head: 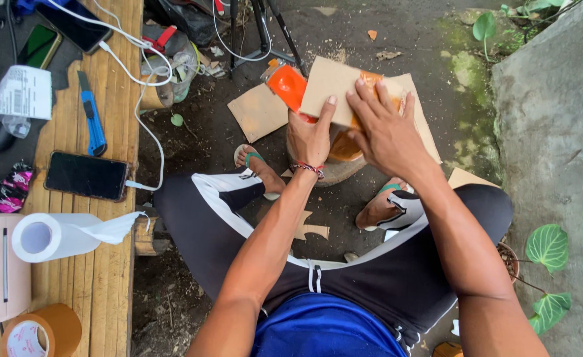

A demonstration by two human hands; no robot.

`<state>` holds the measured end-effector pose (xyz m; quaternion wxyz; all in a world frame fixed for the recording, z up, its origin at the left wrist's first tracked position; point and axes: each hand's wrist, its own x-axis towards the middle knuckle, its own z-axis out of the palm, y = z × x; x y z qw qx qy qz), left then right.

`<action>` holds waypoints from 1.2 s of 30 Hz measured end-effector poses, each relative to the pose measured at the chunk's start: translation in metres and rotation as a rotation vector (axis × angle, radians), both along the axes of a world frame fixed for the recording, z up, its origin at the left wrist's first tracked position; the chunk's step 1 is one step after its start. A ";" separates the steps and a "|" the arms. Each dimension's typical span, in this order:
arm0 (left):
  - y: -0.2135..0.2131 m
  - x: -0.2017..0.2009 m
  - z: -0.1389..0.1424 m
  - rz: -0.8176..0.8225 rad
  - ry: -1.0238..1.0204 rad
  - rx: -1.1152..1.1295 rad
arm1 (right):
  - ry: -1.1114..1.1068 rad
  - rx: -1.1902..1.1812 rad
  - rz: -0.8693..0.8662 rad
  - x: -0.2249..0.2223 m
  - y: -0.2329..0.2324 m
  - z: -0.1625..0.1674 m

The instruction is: The person wraps a cylindrical cardboard object with orange tape, inserts white cotton-like material inside, and secures a flat cardboard piece on top using tape. The person uses a utility knife to trim the cardboard and a tape dispenser to apply tape.

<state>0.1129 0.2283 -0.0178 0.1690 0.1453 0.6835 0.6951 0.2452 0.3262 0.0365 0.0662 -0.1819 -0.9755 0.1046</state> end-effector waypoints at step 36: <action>-0.039 -0.043 -0.174 -0.332 0.864 -0.745 | 0.253 0.162 -0.019 0.009 0.021 -0.015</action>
